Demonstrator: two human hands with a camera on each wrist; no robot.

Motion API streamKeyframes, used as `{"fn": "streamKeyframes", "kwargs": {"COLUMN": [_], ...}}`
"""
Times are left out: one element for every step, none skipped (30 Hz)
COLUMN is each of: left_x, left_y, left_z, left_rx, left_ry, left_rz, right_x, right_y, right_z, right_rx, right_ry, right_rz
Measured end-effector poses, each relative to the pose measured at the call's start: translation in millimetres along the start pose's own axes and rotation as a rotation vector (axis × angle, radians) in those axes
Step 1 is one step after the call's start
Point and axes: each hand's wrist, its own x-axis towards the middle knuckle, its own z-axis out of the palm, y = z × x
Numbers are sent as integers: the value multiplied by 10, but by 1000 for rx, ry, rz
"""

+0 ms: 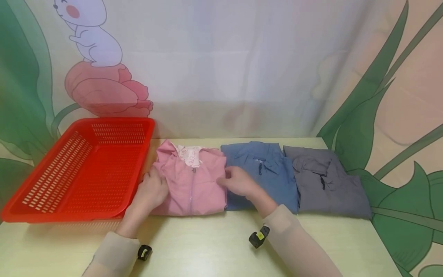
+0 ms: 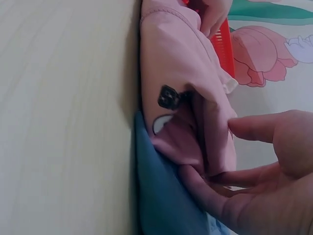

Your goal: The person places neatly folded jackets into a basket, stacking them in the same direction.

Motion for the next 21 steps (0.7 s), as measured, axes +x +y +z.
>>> {"fn": "streamKeyframes", "kwargs": {"left_x": [3,8,12,16,23,30,35,39,43,46,49,52,54,56,58,61,64,68,70,73,77], "left_y": [0,3,7,11,17,21,24,26,28,29,29,28,25,23,20,16,13,11,10,13,12], "left_z": [-3,-4,-7,-9,-12,-11,-12,-12,-12,-14,-15,-18,-20,-24,-27,-29,-31,-34,-38,-44,-48], "left_rx": [-6,-11,-20,-27,-40,-54,-70,-88,-107,-123,-137,-148,-158,-168,-176,-183,-186,-192,-196,-202,-208], "left_ry": [-8,-14,-18,-18,-20,-19,-18,-15,-13,-11,-9,-9,-7,-4,-3,-1,1,4,7,9,11], "left_rz": [-8,-16,-24,-30,-41,-50,-62,-75,-85,-95,-104,-111,-117,-122,-126,-130,-129,-130,-129,-129,-128], "right_x": [1,3,6,10,17,25,34,46,55,63,68,71,74,75,73,74,74,75,78,81,86], "right_y": [-4,-8,-10,-9,-2,4,13,23,31,39,43,43,42,38,32,28,24,19,15,13,12], "right_z": [11,21,30,40,50,58,66,74,84,91,97,102,110,118,123,126,132,138,142,145,147], "right_rx": [5,18,36,61,89,121,152,184,210,229,243,256,264,272,276,278,281,284,283,289,299], "right_ry": [6,14,21,29,38,42,43,45,46,46,44,41,42,41,36,31,30,29,33,37,44], "right_rz": [7,17,26,38,50,59,63,70,72,74,73,72,75,76,75,70,67,63,62,60,59]}}
